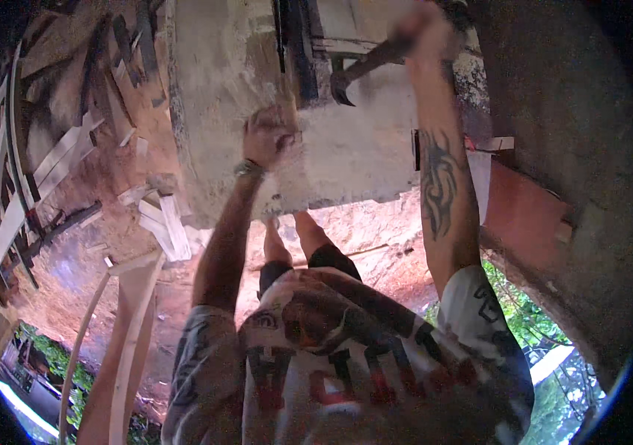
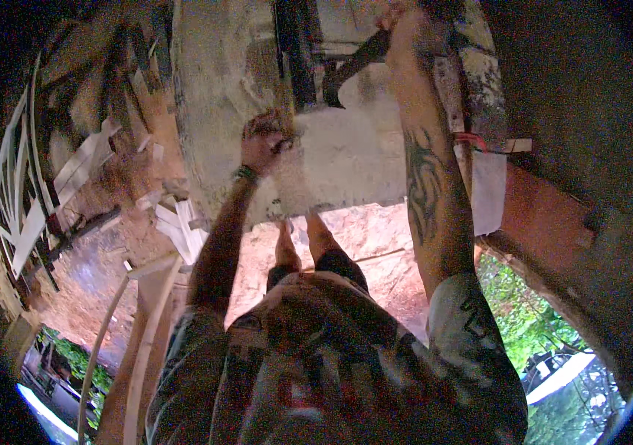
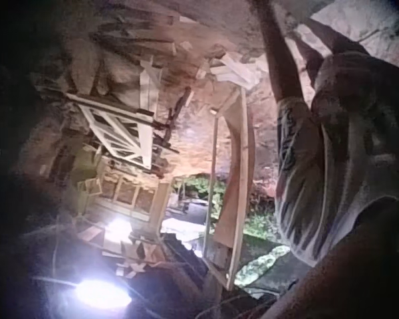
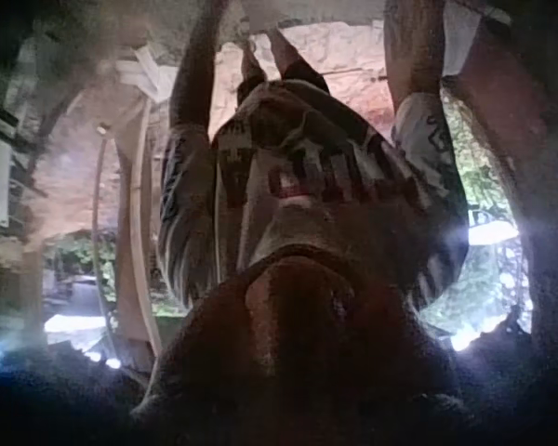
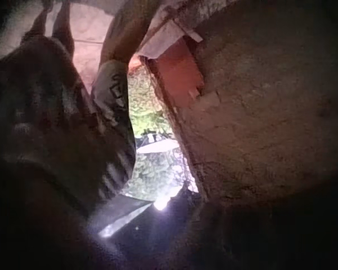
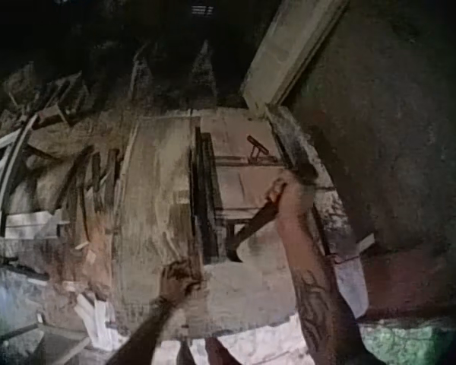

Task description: Assemble a wooden structure by hammering nails into pre-cut wooden pieces held together with a pipe clamp.

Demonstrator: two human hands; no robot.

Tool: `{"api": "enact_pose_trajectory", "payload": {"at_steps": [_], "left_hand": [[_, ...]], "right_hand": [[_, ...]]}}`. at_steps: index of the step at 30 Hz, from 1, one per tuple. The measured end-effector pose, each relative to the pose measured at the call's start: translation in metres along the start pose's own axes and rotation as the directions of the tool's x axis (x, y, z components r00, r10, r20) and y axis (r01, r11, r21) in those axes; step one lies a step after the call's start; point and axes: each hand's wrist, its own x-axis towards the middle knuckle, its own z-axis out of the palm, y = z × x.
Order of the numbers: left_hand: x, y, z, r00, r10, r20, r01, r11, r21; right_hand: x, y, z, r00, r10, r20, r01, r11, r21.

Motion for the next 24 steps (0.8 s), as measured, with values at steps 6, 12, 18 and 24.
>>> {"api": "enact_pose_trajectory", "payload": {"at_steps": [6, 12, 18, 24], "left_hand": [[-0.018, 0.093, -0.020, 0.926, -0.313, -0.212, 0.307, 0.950, -0.063], [-0.029, 0.168, -0.065, 0.932, -0.362, -0.011, 0.244, 0.649, -0.720], [-0.094, 0.154, -0.069, 0.974, -0.203, -0.100, 0.106, 0.800, -0.591], [-0.179, 0.112, -0.093, 0.959, -0.012, 0.284, 0.244, 0.545, -0.802]], "right_hand": [[-0.060, -0.060, -0.010, 0.987, 0.116, 0.111, -0.133, 0.978, 0.159], [-0.099, -0.060, -0.051, 0.980, 0.168, -0.109, -0.150, 0.976, 0.159], [-0.160, -0.004, -0.075, 0.988, 0.153, -0.022, -0.135, 0.922, 0.363], [-0.252, 0.038, -0.037, 0.979, -0.029, -0.204, 0.087, 0.956, 0.280]]}}
